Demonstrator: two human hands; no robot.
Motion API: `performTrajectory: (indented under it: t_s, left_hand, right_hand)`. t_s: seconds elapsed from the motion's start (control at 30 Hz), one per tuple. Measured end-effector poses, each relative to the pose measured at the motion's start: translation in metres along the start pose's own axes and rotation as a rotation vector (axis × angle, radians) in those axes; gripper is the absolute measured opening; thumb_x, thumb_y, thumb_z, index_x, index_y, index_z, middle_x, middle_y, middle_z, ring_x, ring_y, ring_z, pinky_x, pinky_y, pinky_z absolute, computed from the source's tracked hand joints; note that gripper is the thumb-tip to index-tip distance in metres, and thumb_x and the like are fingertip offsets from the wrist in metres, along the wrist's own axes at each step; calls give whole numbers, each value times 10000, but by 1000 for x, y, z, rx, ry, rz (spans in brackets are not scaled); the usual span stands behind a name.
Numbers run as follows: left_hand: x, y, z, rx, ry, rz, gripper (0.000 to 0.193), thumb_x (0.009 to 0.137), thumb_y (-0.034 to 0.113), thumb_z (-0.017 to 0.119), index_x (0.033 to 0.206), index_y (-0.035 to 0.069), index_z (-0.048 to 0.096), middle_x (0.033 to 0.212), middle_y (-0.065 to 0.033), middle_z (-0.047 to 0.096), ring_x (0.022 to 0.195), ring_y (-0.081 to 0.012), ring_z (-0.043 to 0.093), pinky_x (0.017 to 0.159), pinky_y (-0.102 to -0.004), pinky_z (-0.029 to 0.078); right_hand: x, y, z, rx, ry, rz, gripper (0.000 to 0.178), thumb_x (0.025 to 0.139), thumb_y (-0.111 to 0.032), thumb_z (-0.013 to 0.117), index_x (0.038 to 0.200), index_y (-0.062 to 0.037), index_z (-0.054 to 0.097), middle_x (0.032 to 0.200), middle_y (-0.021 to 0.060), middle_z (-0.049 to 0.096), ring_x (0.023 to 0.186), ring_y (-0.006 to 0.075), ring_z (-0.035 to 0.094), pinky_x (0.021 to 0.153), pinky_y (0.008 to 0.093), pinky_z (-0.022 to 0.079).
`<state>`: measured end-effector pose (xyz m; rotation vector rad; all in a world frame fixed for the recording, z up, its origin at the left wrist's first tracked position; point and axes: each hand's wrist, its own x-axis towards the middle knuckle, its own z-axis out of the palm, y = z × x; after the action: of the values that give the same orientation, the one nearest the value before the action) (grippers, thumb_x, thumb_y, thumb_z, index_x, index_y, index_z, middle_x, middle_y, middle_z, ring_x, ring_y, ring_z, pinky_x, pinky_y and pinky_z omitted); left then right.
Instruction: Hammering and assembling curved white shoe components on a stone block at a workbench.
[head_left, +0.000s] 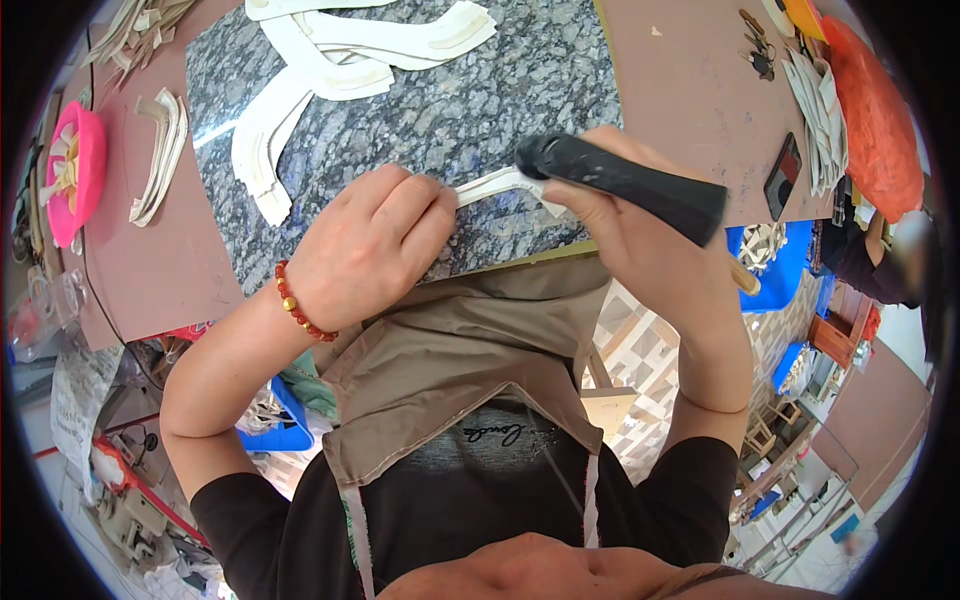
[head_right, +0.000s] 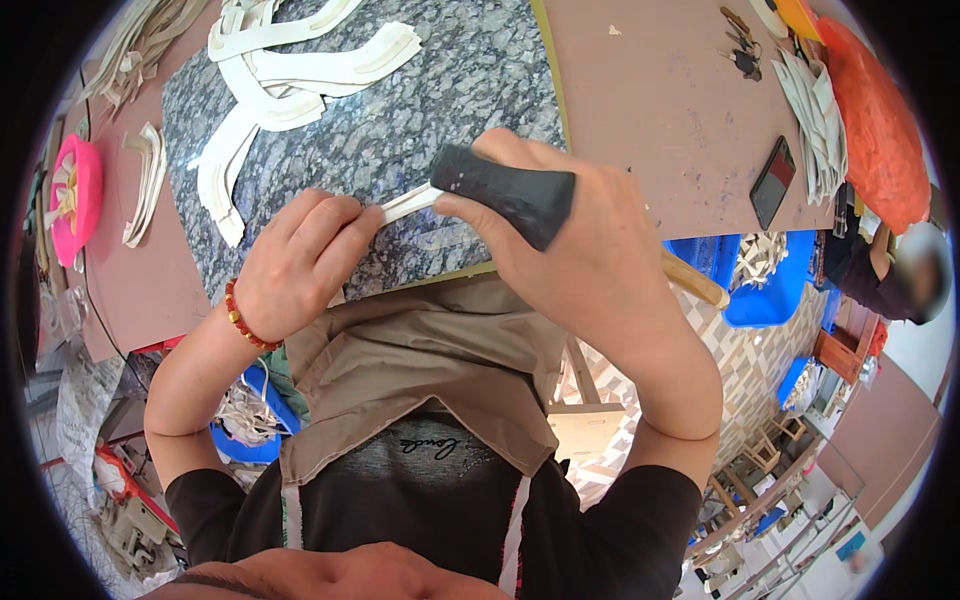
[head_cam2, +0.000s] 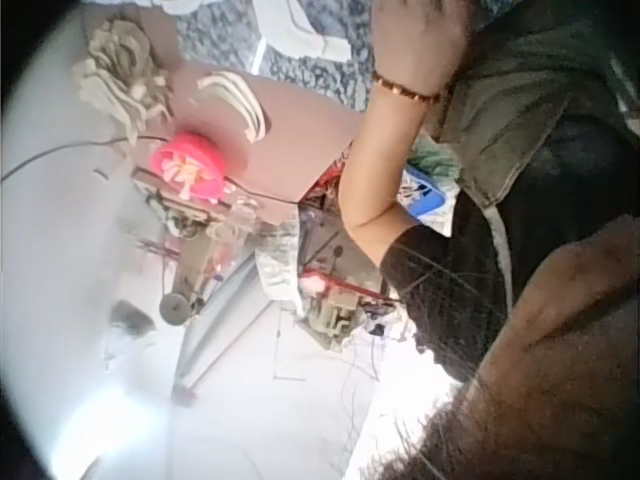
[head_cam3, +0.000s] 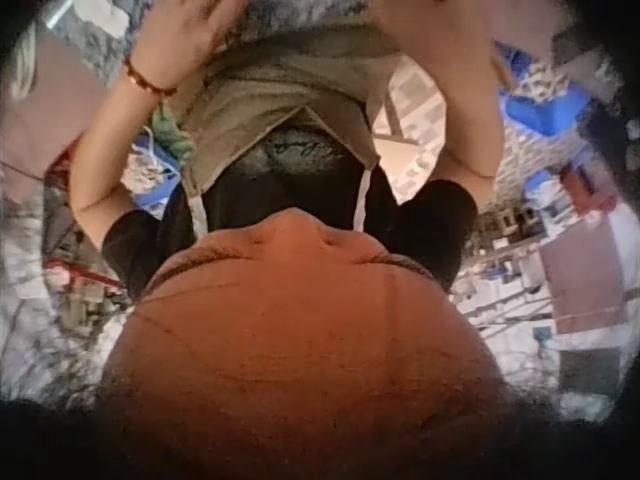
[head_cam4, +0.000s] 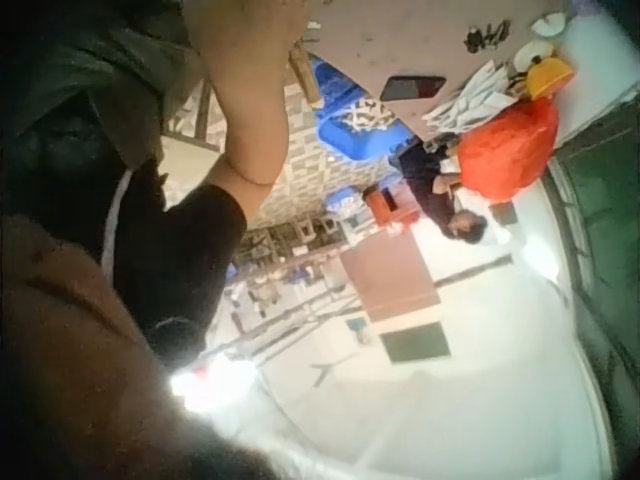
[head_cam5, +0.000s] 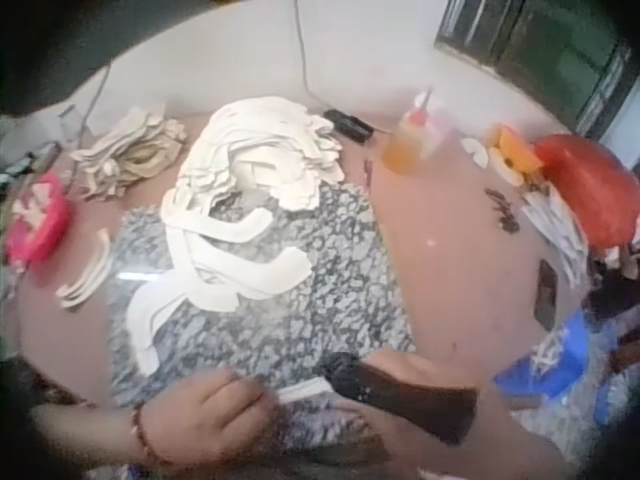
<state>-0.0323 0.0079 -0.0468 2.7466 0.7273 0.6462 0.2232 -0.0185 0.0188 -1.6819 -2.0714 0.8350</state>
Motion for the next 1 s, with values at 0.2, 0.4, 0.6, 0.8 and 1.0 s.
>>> performTrajectory:
  t_s: [0.2, 0.4, 0.6, 0.8, 1.0]
  left_hand:
    - [-13, 4, -11, -26, -92, -73, 416, 808, 30, 692, 1216, -50, 675, 1093, -142, 631, 951, -306, 641, 834, -408, 561]
    - [-25, 11, -17, -12, -68, -156, 377, 792, -6, 685, 1168, -40, 681, 1084, -145, 638, 938, -315, 639, 829, -408, 550]
    - [-37, 20, -23, -40, -53, -248, 295, 798, 19, 683, 1091, -15, 672, 1040, -131, 633, 919, -309, 623, 818, -400, 524]
    - [-48, 30, -11, 4, 50, -301, 293, 817, 71, 710, 1098, -1, 673, 1042, -115, 633, 931, -292, 624, 811, -397, 512]
    - [-48, 33, -3, -50, 181, -434, 260, 827, 56, 768, 1074, 28, 690, 1010, -104, 631, 884, -295, 621, 786, -408, 505]
  right_hand:
    - [5, -7, 16, 150, 9, -166, 272, 912, -177, 816, 1081, -70, 632, 879, 132, 668, 777, 380, 687, 631, 424, 527]
    - [10, -24, 18, 45, -74, -227, 252, 936, -242, 795, 1024, -74, 628, 834, 133, 656, 730, 385, 675, 597, 456, 508]
    - [16, -33, 19, -66, -83, -174, 251, 905, -162, 862, 1065, -46, 707, 863, 95, 678, 693, 249, 632, 651, 336, 515]
    - [15, -39, 27, 38, -128, -184, 222, 912, -110, 841, 1062, -38, 695, 854, 120, 647, 712, 280, 649, 660, 330, 526]
    - [16, -40, 32, 35, -154, -274, 212, 905, -117, 840, 1059, -43, 713, 872, 119, 690, 740, 314, 700, 660, 367, 544]
